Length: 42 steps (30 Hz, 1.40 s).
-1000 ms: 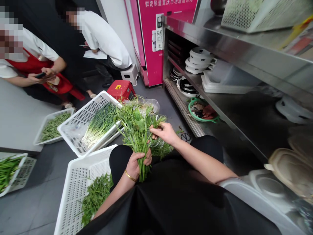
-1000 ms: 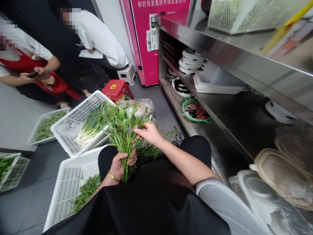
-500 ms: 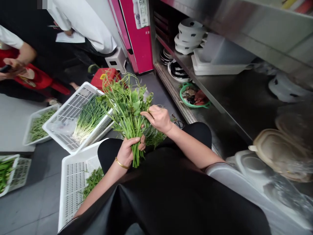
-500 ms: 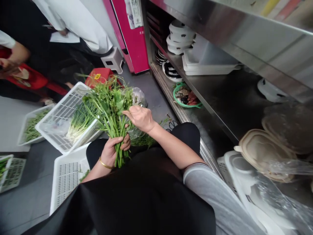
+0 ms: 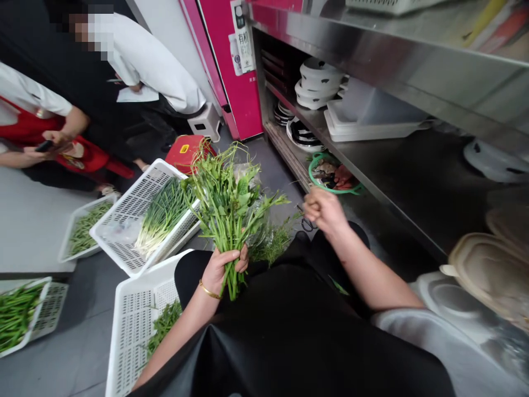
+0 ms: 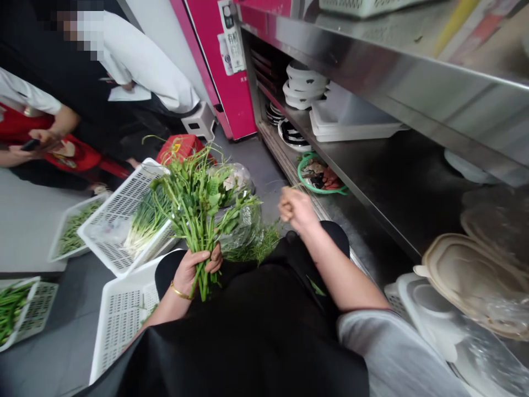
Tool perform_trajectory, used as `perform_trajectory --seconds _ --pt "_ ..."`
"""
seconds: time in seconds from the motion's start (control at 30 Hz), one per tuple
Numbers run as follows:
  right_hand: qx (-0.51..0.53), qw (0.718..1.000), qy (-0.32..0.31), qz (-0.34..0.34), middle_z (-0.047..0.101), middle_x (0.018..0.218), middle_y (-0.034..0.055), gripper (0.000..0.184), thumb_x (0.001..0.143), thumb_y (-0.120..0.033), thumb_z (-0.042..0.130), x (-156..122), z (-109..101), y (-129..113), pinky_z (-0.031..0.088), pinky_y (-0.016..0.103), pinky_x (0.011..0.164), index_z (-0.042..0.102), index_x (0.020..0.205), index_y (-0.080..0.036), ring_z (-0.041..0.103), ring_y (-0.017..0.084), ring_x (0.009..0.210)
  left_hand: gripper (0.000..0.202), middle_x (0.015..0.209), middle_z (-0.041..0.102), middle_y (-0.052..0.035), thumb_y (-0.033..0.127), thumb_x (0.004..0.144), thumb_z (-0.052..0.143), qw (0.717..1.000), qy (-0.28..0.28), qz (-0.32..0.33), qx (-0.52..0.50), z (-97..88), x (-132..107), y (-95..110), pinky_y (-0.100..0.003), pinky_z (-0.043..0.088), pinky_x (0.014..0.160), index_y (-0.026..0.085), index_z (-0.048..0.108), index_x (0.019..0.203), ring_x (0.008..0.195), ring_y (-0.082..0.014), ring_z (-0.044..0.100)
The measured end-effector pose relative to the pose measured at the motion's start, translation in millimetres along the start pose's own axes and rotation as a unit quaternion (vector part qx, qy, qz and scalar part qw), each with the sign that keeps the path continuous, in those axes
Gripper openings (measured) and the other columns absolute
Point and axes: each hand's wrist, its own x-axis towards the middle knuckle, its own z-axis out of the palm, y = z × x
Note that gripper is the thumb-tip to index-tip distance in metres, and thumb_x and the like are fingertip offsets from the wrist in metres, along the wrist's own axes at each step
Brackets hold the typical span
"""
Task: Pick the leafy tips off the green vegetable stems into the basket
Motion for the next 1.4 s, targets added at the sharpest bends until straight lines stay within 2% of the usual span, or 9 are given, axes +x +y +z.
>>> perform_trajectory --seconds 0.1,0.2,0.3,0.4,0.57,0.67,0.77,1.23,1.4 --pt "-0.092 0.982 0.097 -0.133 0.020 0.041 -0.0105 0.053 0.077 -0.060 0.049 -4 -44 -15 0.022 0.015 0.030 0.025 0.051 -0.021 0.019 0.004 0.032 0.049 0.065 0.057 -0.0005 0.016 0.067 0.064 1.000 0.027 0.006 0.013 -10.6 -4 4 -0.022 0.031 0.041 0.013 0.053 0.114 0.040 -0.0070 0.043" --pt "-0.397 0.911 0.045 -0.098 0.033 0.039 -0.0071 0.052 0.083 -0.059 0.035 -16 -51 -5 0.032 0.017 0.036 0.037 0.047 -0.022 0.032 0.007 0.035 0.052 0.066 0.059 -0.0009 0.017 0.066 0.067 0.998 0.053 0.012 0.014 -18.2 -5 6 -0.022 0.032 0.041 0.014 0.053 0.116 0.041 -0.0066 0.043" --pt "-0.561 0.824 -0.053 -0.058 0.052 0.048 -0.0008 0.044 0.078 -0.053 0.049 -29 -17 9 0.039 0.019 0.048 0.052 0.050 -0.019 0.049 0.010 0.047 0.048 0.067 0.059 -0.0001 0.016 0.066 0.069 0.996 0.078 0.017 0.029 -18.6 -2 2 -0.021 0.035 0.042 0.014 0.056 0.112 0.042 -0.0064 0.046" --pt "-0.595 0.786 -0.126 -0.107 0.061 0.061 0.0016 0.036 0.079 -0.050 0.053 -31 41 12 0.039 0.021 0.056 0.060 0.065 -0.017 0.054 0.011 0.057 0.036 0.068 0.060 0.0000 0.015 0.064 0.072 0.992 0.101 0.022 0.078 -11.9 3 -6 -0.021 0.039 0.043 0.013 0.062 0.099 0.044 -0.0068 0.049" --pt "-0.472 0.862 -0.158 -0.092 0.057 0.054 -0.0015 0.033 0.071 -0.047 0.064 -15 111 25 0.038 0.021 0.052 0.058 0.063 -0.016 0.052 0.010 0.052 0.020 0.059 0.059 -0.0010 0.017 0.060 0.076 0.977 0.143 0.044 0.150 -2.5 0 -11 -0.022 0.044 0.047 0.010 0.062 0.073 0.047 -0.0104 0.055" --pt "-0.303 0.935 -0.182 0.006 0.054 0.047 -0.0027 0.034 0.069 -0.046 0.066 -11 109 45 0.041 0.021 0.046 0.053 0.059 -0.016 0.053 0.010 0.044 0.025 0.068 0.064 -0.0042 0.018 0.063 0.074 0.983 0.126 0.036 0.131 -6.7 -9 -8 -0.024 0.047 0.050 0.010 0.064 0.084 0.052 -0.0124 0.057" --pt "-0.178 0.969 -0.165 0.046 0.059 0.051 0.0000 0.038 0.061 -0.047 0.071 -16 93 57 0.045 0.022 0.041 0.052 0.056 -0.015 0.058 0.012 0.046 0.039 0.080 0.066 -0.0053 0.018 0.064 0.072 0.990 0.099 0.051 0.084 -15.0 -15 -7 -0.024 0.046 0.048 0.014 0.060 0.100 0.051 -0.0104 0.055" --pt "-0.134 0.978 -0.151 0.058 0.060 0.058 -0.0011 0.029 0.058 -0.032 0.076 -30 84 49 0.045 0.019 0.041 0.054 0.065 -0.014 0.059 0.011 0.051 0.020 0.058 0.060 -0.0007 0.021 0.070 0.069 0.972 0.172 0.089 0.130 -10.3 -11 -7 -0.020 0.041 0.045 0.011 0.063 0.087 0.048 -0.0101 0.052" --pt "0.059 0.989 -0.125 0.051 0.058 0.064 -0.0006 0.022 0.066 -0.034 0.064 -27 98 15 0.045 0.020 0.048 0.050 0.065 -0.017 0.055 0.009 0.055 0.016 0.052 0.059 -0.0021 0.023 0.068 0.071 0.966 0.165 0.051 0.192 -8.0 -15 -9 -0.020 0.039 0.043 0.011 0.061 0.068 0.045 -0.0104 0.051"
